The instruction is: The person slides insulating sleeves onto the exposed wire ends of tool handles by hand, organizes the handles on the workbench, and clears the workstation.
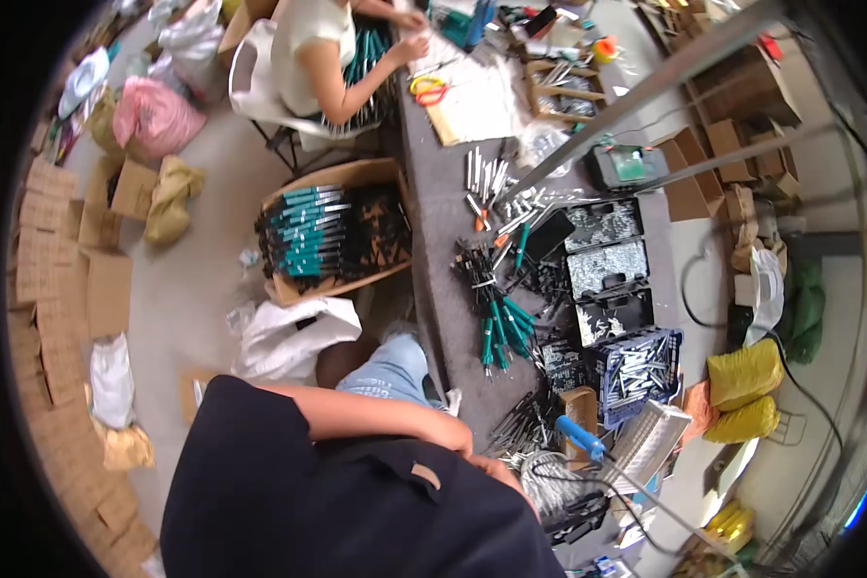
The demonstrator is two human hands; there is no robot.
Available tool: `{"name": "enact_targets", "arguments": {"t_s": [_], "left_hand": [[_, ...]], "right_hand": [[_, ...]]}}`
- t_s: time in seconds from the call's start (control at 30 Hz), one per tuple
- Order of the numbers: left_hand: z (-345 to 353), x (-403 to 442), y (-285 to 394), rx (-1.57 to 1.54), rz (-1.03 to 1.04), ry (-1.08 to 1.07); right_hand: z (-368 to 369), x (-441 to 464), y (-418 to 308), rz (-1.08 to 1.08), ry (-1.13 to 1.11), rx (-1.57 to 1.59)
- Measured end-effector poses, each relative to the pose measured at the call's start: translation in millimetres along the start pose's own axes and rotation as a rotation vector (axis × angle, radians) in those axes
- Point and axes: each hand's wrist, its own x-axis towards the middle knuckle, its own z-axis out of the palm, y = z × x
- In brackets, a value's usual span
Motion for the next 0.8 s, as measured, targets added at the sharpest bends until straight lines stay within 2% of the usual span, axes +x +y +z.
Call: {"name": "enact_targets", "arguments": {"t_s": [0.07,0.17,0.27,0.4,0.53,0.63,0.73,0.8], "left_hand": [[-4.6,2.5,20.8,0.233,-0.101,0.041],[-16.3,-10.3,68.8,0.365,-0.3,0.027],[-21.8,-15.7,100.0,0.529,-0.395,-0.032],[-9.8,-3.8,118.7,0.698,-0.495,-0.084],[-7.8,-0.5,136.9,0.707,-0.445,-0.118],[-0.9,-3.9,126.5,0.703,-0.427,-0.069],[6.8,-2.4,104.5,0.651,-0.438,0.006],[10.1,0.0,97.5,0.677,-0.472,0.017]], "right_hand": [[5.0,-7.1,2.0,-0.151,0.063,-0.101],[26.4,-52.9,-69.7,-0.002,0.292,-0.218],[10.4,-29.9,-15.4,-0.174,0.211,-0.252],[22.7,-32.9,-1.6,-0.218,0.364,-0.32],[26.3,-42.2,20.0,-0.194,0.423,-0.208],[25.7,-59.0,13.0,-0.172,0.363,-0.13],[29.8,-41.7,32.0,-0.262,0.358,0.007],[42.7,-41.6,34.2,-0.294,0.519,-0.018]]}}
